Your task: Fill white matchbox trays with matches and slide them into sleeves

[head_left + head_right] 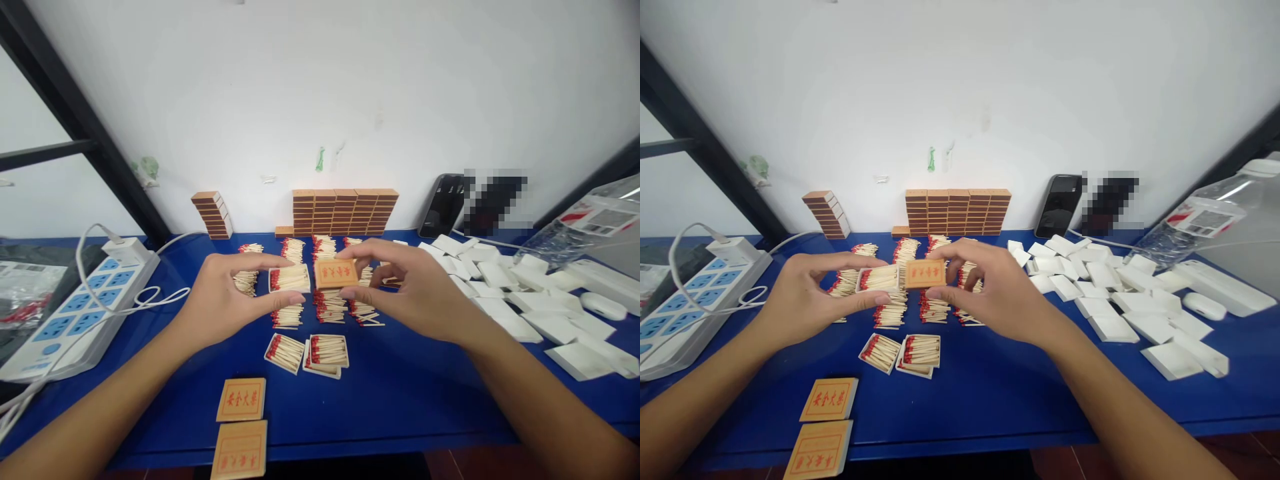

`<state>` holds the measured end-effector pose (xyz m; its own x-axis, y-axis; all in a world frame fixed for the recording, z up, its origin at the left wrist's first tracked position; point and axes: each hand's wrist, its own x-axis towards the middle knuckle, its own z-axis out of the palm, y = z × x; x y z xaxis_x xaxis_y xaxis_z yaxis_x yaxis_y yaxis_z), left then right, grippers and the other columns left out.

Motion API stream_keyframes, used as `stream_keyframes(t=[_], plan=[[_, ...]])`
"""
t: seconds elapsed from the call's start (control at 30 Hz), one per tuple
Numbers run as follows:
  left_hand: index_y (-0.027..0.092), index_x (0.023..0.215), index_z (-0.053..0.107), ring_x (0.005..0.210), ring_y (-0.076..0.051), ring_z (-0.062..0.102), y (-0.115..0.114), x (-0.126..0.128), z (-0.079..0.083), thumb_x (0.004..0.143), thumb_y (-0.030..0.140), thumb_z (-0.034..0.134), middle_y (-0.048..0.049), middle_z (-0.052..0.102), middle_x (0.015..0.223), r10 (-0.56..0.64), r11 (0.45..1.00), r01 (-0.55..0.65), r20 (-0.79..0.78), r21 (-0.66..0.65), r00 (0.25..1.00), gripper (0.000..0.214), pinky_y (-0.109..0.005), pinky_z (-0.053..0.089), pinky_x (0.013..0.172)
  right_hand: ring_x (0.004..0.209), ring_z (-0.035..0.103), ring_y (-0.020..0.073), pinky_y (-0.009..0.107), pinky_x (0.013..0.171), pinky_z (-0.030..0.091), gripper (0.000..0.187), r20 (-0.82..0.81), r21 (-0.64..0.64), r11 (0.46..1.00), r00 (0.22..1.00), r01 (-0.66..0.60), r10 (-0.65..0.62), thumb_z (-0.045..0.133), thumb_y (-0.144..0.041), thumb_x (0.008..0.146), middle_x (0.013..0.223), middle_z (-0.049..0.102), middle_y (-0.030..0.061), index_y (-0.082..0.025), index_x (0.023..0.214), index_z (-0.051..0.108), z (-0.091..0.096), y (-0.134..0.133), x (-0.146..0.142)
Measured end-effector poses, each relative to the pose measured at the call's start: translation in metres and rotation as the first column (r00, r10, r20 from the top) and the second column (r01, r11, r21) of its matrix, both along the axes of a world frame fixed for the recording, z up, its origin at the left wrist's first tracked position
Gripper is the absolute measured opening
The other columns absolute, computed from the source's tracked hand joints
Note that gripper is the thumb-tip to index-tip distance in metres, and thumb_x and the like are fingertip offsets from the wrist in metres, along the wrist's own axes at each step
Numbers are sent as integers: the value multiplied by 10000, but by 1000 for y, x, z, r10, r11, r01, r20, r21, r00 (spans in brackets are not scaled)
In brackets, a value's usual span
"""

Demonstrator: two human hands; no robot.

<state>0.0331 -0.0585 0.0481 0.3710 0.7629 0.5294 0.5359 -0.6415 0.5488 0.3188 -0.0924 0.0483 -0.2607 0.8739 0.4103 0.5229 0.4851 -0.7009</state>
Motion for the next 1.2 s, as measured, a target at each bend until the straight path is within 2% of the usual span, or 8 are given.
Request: stream_keyframes(t=[0.17,0.33,0.57,0.73,0.83,0.93,1.0,1.2], plan=[[308,1075,834,1029,-294,777,1,-24,11,775,571,877,-29,829,1091,-59,998,60,-136,1,989,401,-384,635,885,765,662,220,390,667,587,382,130,-19,989,981,148,-144,789,-547,886,1126,754,67,-315,1190,762,-8,-25,44],[364,1130,794,992,-276,758,-15,-58,-5,826,563,831,-13,796,1128,-2,1000,9,-245,27,970,365,-375,622,854,676,610,208,367,548,517,377,249,-13,955,926,297,-284,744,-584,900,1050,727,67,-340,1188,767,-41,-55,86],[387,1170,782,977,-291,763,-41,-85,-22,870,584,769,1,811,1118,78,996,-64,-285,57,955,360,-399,624,861,786,673,257,458,744,577,380,397,68,945,860,320,-320,689,-487,955,1145,725,103,-267,1262,718,-69,-40,92],[383,1178,777,1024,-292,757,-50,-98,-39,883,582,759,-12,795,1161,118,992,-98,-320,77,940,357,-433,612,943,1030,716,337,534,931,581,270,289,273,913,879,305,-380,637,-394,1007,1218,724,110,-325,1256,714,-50,-74,38],[371,1235,767,1081,-295,739,-50,-102,-51,896,583,745,-39,771,1217,99,995,-93,-334,35,937,400,-428,606,973,971,738,283,415,811,638,280,247,227,973,963,47,-104,698,-443,981,1146,755,85,-332,1237,704,-43,-103,-20],[377,1292,747,1161,-302,711,-51,-101,-55,908,580,733,-40,747,1274,103,995,-103,-346,20,933,434,-438,572,1046,999,731,303,435,853,639,470,282,247,961,958,-127,54,750,-550,920,1139,764,117,-210,1239,693,-56,-113,-75],[379,1303,738,1188,-304,696,-58,-99,-53,915,565,727,-35,731,1299,144,990,-138,-316,44,938,429,-442,551,1076,891,718,308,450,735,636,549,303,276,950,951,-149,61,817,-608,827,1040,758,119,-160,1122,703,-70,-111,-101],[349,1163,766,992,-251,732,-105,-99,-49,902,455,766,-32,749,1139,130,990,-115,-231,77,964,282,-335,622,838,886,689,298,446,716,602,518,327,171,978,943,-122,61,938,-448,714,1042,725,108,-153,1028,651,-87,-103,-124]])
